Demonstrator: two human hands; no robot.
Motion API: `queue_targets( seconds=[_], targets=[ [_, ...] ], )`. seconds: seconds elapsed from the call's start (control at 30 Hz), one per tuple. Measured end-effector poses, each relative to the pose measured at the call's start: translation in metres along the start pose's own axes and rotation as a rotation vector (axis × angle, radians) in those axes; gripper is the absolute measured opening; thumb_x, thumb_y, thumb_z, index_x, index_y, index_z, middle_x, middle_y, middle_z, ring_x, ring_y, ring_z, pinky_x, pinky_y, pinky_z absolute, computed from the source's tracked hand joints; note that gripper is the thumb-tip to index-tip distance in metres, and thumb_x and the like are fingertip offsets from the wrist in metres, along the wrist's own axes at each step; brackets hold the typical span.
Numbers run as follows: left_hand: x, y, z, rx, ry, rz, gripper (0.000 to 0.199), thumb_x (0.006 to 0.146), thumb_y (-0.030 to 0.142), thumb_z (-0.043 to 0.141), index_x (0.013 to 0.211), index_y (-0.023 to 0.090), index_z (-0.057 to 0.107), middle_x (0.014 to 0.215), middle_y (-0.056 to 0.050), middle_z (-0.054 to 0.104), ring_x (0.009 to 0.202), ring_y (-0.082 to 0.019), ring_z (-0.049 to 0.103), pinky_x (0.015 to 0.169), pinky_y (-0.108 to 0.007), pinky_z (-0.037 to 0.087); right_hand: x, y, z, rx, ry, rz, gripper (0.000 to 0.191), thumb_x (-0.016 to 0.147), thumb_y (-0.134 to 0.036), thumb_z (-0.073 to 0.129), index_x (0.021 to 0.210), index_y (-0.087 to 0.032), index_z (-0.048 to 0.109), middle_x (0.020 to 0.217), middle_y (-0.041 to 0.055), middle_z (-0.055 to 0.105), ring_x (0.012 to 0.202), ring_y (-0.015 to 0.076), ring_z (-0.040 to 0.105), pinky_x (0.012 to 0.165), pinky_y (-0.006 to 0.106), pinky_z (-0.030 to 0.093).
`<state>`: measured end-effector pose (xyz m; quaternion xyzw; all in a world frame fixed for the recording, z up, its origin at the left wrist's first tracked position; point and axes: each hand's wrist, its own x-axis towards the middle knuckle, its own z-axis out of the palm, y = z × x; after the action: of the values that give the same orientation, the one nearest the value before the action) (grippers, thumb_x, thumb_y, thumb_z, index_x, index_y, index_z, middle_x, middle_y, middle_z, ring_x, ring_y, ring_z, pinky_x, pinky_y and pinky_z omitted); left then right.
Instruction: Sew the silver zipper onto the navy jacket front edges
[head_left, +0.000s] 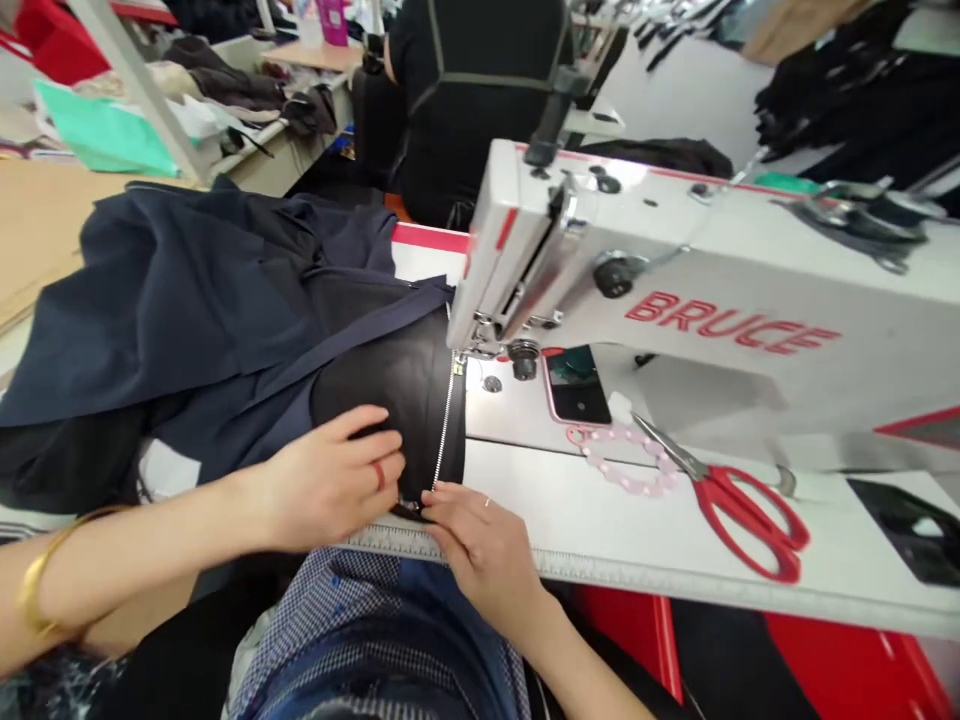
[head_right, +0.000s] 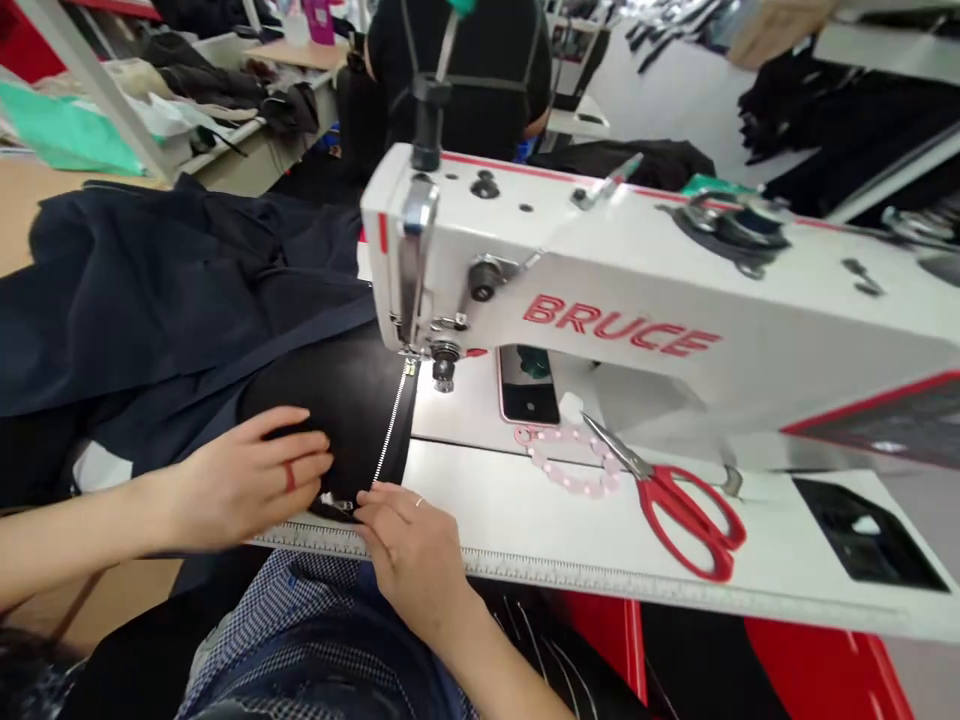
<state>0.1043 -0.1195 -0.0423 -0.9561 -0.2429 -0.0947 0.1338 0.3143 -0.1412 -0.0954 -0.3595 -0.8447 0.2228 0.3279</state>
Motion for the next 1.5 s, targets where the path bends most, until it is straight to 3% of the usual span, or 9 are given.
queue_targets(
  seconds=[0.1,0.2,0.37,0.67,0.77,0.93,1.03,1.37,1.5],
  targets=[
    [0.009,0.022,-0.014,-0.055,-0.229,0.026,0.008,0.073,0.017,0.053,0.067,0.018,0.058,0.058,-0.001,0.056,0.059,-0.016,0.050,0.077,-0.037,0.044,-0.009,-0.003,0.005,-0.147,-0.009,-0.057,0.022,0.086,-0.012,0.042,0.091,-0.015,0.063,0.103,0.0047,0.067,0.100,0.0167,0.060,0.086,0.029,0.051],
    [0.023,0.026,-0.012,-0.149,-0.290,-0.033,0.015,0.075,0.031,0.055,0.072,0.017,0.060,0.062,-0.003,0.057,0.056,-0.016,0.050,0.059,-0.033,0.044,-0.018,-0.008,0.010,-0.309,0.003,-0.075,0.024,0.088,-0.013,0.040,0.098,-0.014,0.061,0.112,0.0068,0.063,0.106,0.0206,0.057,0.083,0.031,0.052],
    [0.028,-0.018,0.009,-0.336,-0.244,-0.155,0.028,0.084,0.039,0.046,0.080,0.019,0.065,0.098,-0.007,0.062,0.094,-0.020,0.056,0.090,-0.039,0.041,-0.023,-0.007,0.006,-0.297,-0.007,-0.038,0.024,0.088,-0.012,0.038,0.095,-0.015,0.061,0.111,0.0064,0.063,0.105,0.0188,0.057,0.081,0.028,0.052],
    [0.003,-0.087,0.041,-0.323,-0.202,-0.267,0.028,0.085,0.028,0.045,0.062,0.015,0.055,0.094,-0.003,0.062,0.090,-0.014,0.056,0.093,-0.037,0.040,-0.016,-0.007,-0.009,-0.282,-0.114,-0.063,0.025,0.085,-0.008,0.038,0.095,-0.014,0.061,0.106,0.0081,0.064,0.100,0.0195,0.060,0.070,0.029,0.055],
    [0.015,-0.069,0.030,-0.216,-0.179,-0.231,0.020,0.087,0.026,0.043,0.084,0.017,0.061,0.097,-0.004,0.063,0.092,-0.016,0.058,0.094,-0.042,0.038,-0.017,-0.009,-0.010,-0.309,-0.111,-0.094,0.030,0.086,-0.008,0.034,0.097,-0.013,0.061,0.108,0.0086,0.064,0.101,0.0205,0.059,0.068,0.029,0.054],
    [0.018,0.020,0.011,-0.249,-0.101,-0.097,0.035,0.089,0.039,0.040,0.105,0.014,0.058,0.099,-0.006,0.065,0.095,-0.018,0.056,0.096,-0.037,0.037,-0.027,-0.002,-0.002,-0.290,0.019,-0.104,0.029,0.087,-0.011,0.037,0.101,-0.012,0.062,0.096,0.0082,0.067,0.093,0.0201,0.060,0.071,0.031,0.051],
    [0.005,0.054,0.017,-0.170,-0.083,-0.144,0.025,0.085,0.017,0.046,0.105,0.010,0.059,0.087,-0.006,0.065,0.088,-0.020,0.056,0.089,-0.039,0.040,-0.033,0.002,0.002,-0.268,0.085,-0.132,0.026,0.087,-0.011,0.041,0.102,-0.012,0.062,0.097,0.0066,0.068,0.093,0.0188,0.060,0.072,0.030,0.050],
    [-0.002,0.071,0.030,-0.218,0.029,-0.339,0.030,0.078,0.008,0.047,0.103,0.013,0.061,0.090,-0.007,0.063,0.084,-0.020,0.053,0.085,-0.042,0.044,0.000,0.016,-0.032,-0.084,0.027,0.097,0.021,0.087,-0.014,0.043,0.099,-0.016,0.059,0.089,0.0040,0.067,0.082,0.0140,0.061,0.073,0.029,0.050],
    [0.000,0.076,0.029,-0.215,0.041,-0.368,0.024,0.078,0.011,0.051,0.100,0.014,0.061,0.087,-0.005,0.063,0.084,-0.019,0.054,0.086,-0.040,0.044,0.013,0.014,-0.031,-0.164,-0.174,-0.009,0.026,0.082,-0.010,0.043,0.101,-0.016,0.060,0.106,0.0070,0.060,0.098,0.0194,0.053,0.083,0.036,0.046]
  ],
)
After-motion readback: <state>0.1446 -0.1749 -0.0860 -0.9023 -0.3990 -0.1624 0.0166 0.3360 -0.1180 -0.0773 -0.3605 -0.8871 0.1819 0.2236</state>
